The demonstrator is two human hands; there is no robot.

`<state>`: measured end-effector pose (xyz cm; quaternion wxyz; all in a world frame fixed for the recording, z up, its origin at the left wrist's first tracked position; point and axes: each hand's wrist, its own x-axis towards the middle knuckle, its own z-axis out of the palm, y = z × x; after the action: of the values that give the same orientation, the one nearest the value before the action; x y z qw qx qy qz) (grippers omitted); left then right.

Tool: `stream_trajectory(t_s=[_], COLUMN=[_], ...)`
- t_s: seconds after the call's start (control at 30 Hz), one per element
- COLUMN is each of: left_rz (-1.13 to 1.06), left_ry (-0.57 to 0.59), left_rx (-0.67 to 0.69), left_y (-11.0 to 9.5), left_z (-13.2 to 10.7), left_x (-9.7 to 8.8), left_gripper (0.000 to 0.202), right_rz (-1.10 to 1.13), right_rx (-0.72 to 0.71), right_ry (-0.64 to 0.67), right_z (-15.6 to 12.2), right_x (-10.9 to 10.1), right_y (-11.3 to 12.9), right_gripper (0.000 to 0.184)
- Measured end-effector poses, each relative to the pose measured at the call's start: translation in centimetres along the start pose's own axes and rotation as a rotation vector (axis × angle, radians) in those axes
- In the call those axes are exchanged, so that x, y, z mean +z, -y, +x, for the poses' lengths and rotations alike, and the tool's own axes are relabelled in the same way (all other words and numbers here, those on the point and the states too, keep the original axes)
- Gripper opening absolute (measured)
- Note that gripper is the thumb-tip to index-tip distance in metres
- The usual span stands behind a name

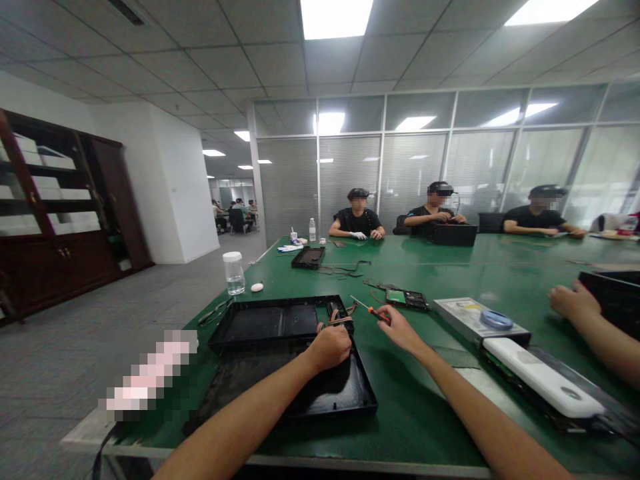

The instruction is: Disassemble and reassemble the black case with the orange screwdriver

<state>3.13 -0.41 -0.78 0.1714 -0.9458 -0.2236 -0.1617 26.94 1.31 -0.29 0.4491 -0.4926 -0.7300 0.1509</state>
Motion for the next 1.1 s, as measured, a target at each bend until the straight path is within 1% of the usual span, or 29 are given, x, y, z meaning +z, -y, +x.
stream_trajectory(t_s=[0.07,0.17,0.2,0.27,0.33,0.4,0.47,0.53,0.6,0.67,0.8,1.0,1.1], left_rz=[0.010,-0.004,-0.012,-0.024,-0.041,-0.081,-0.160,-0.255,-0.325,-0.360,-0.373,-0.367,-0.374], left_ry=[0.003,0.015,0.021,0.035,0.051,0.054,0.038,0.028,0.040,0.053,0.046,0.055,0.044], left_rx=[-0.006,0.045,0.064,0.086,0.083,0.029,-0.072,-0.177,-0.238,-0.256,-0.255,-0.242,-0.234], left_y=[0.0,0.1,0.1,0.1,0.1,0.1,0.0,0.0,-0.1,-0.2,-0.3,-0.1,0.0], left_z=[0.0,0.0,0.0,-0.1,-0.2,-0.3,-0.4,-0.5,-0.5,-0.4,-0.3,-0.3,-0.4], left_x=[0.0,-0.1,-0.1,-0.4,-0.6,-0.9,-1.1,-1.5,-1.8,-2.1,-2.4,-2.1,-1.9], left_gripper=[0.015,0.015,0.015,0.016,0.018,0.017,0.013,0.015,0.016,0.014,0.014,0.014,0.016], right_rz=[0.160,0.413,0.462,0.485,0.450,0.402,0.345,0.256,0.154,0.076,0.023,-0.006,-0.039], right_rx=[0.050,0.178,0.211,0.228,0.197,0.146,0.094,0.027,-0.038,-0.072,-0.079,-0.108,-0.130], right_ry=[0.006,0.046,0.046,0.011,-0.049,-0.081,-0.077,-0.047,-0.011,-0.002,-0.079,-0.120,-0.103], right_z=[0.1,0.1,0.1,0.1,0.0,-0.1,-0.3,-0.5,-0.7,-0.7,-0.7,-0.6,-0.7], right_x=[-0.2,-0.8,-1.1,-1.6,-1.9,-1.8,-1.4,-0.9,-0.6,-0.6,-1.1,-1.5,-1.5], right_y=[0.2,0.8,1.0,1.3,1.5,1.8,2.0,2.2,2.4,2.5,2.5,2.6,2.8], right_gripper=[0.024,0.031,0.032,0.033,0.035,0.034,0.032,0.029,0.027,0.026,0.029,0.029,0.027])
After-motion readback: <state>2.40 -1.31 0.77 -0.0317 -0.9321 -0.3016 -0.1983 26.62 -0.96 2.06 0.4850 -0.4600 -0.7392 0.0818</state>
